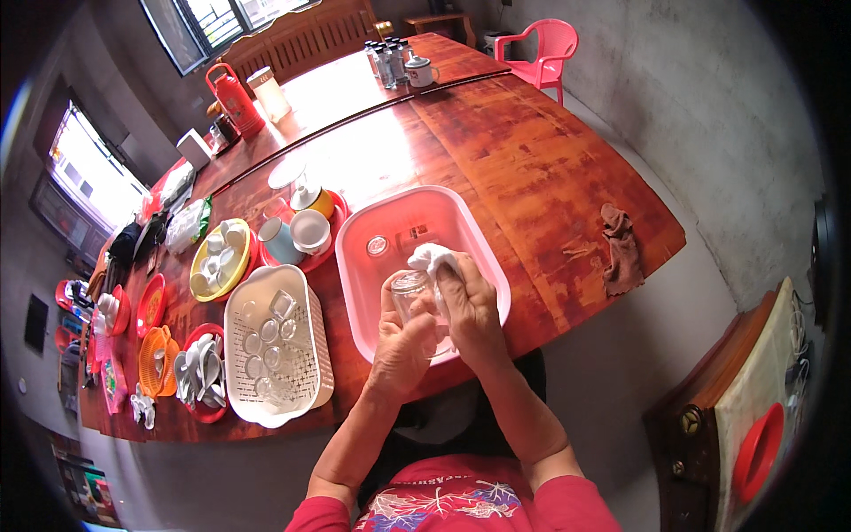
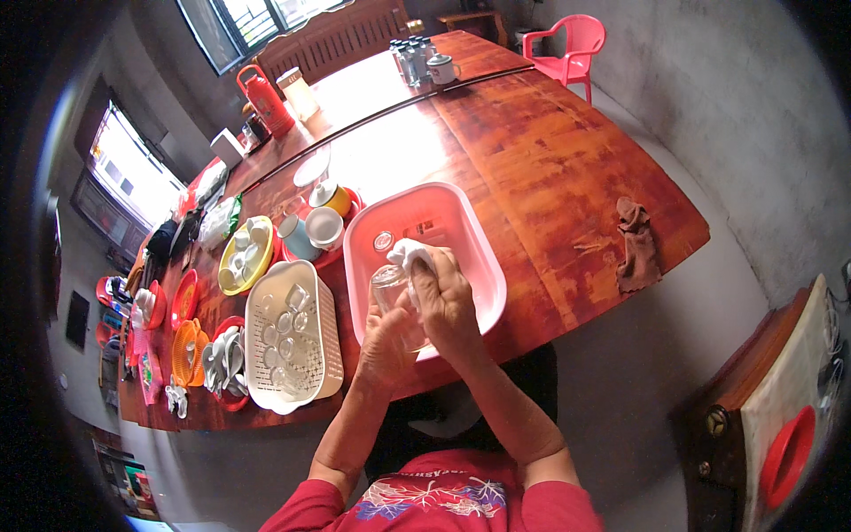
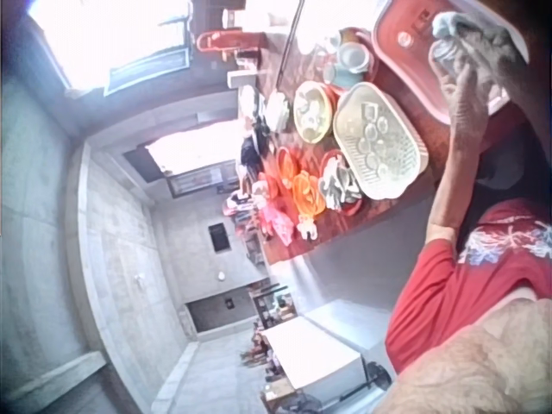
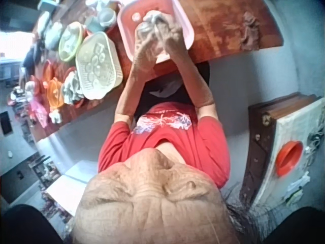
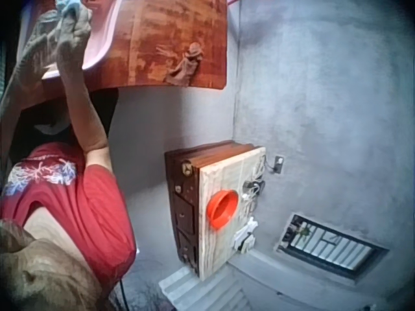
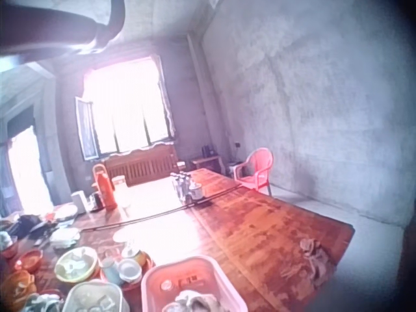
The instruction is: The person dries multiple small clear glasses and a small bottle with a white cloth. Each item is wiped inside and out, then placed into a white plastic dish rack on the table.
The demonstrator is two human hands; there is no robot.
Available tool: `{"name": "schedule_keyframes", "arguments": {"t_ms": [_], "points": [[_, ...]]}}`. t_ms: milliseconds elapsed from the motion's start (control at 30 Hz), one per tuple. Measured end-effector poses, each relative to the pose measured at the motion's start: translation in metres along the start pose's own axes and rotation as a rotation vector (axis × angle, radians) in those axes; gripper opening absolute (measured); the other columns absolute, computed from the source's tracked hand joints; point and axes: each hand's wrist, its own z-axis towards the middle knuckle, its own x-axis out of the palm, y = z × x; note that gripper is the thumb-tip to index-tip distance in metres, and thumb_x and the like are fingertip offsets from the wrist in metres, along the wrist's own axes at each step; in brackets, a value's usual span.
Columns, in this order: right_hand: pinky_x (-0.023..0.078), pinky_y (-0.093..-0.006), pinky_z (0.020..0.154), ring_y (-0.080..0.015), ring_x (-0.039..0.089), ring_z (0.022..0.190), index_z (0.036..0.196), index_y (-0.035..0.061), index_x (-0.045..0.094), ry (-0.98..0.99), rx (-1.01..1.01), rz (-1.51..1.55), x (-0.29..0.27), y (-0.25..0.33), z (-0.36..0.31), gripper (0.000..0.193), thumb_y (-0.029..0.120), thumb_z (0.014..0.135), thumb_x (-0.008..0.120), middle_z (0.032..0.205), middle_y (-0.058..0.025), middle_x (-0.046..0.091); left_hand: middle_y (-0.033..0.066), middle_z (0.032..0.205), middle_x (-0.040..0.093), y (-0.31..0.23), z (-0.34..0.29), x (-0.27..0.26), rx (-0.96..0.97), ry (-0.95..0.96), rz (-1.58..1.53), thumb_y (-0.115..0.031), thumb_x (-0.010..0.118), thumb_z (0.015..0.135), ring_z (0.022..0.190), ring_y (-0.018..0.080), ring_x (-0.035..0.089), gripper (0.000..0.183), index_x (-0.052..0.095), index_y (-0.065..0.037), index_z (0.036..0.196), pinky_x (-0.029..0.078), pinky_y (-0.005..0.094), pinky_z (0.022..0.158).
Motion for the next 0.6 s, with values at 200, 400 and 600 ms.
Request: {"name": "schedule_keyframes", "arguments": {"t_ms": [200,400,600], "points": [[0.041,-0.0197,0.063,-0.0043,0.049,0.074,0.11,0.0024,0.056,0.146,0.24,0.092,-0.009,-0.015,-0.008,0.023,0.019,0.098,0.046,0.083,0.0006,0.055,0.0075,0.125,0.049,0.002,0.007,0.003,0.059,0.049,-0.271,-0.035,0.065,0.082,0.118,0.0217,0.046,0.051,0.047,-0.016,0.125,0.038,0.0408,0.1],[0.044,-0.0242,0.062,-0.006,0.051,0.073,0.112,-0.0005,0.055,0.183,0.316,0.011,-0.013,-0.015,-0.029,0.028,0.022,0.099,0.044,0.084,-0.0012,0.057,0.0127,0.119,0.056,-0.002,0.014,0.006,0.078,-0.028,-0.316,-0.046,0.057,0.085,0.111,0.0286,0.051,0.048,0.056,-0.01,0.115,0.039,0.0438,0.097],[0.046,-0.0296,0.062,-0.0174,0.057,0.073,0.1,-0.0019,0.055,0.082,-0.243,-0.493,-0.008,-0.028,-0.06,0.013,0.004,0.088,0.055,0.083,-0.0095,0.056,0.0113,0.096,0.064,-0.005,0.023,-0.012,-0.011,-0.117,-0.454,-0.041,0.052,0.089,0.084,0.0251,0.061,0.038,0.057,-0.008,0.105,0.051,0.0414,0.072]]}}
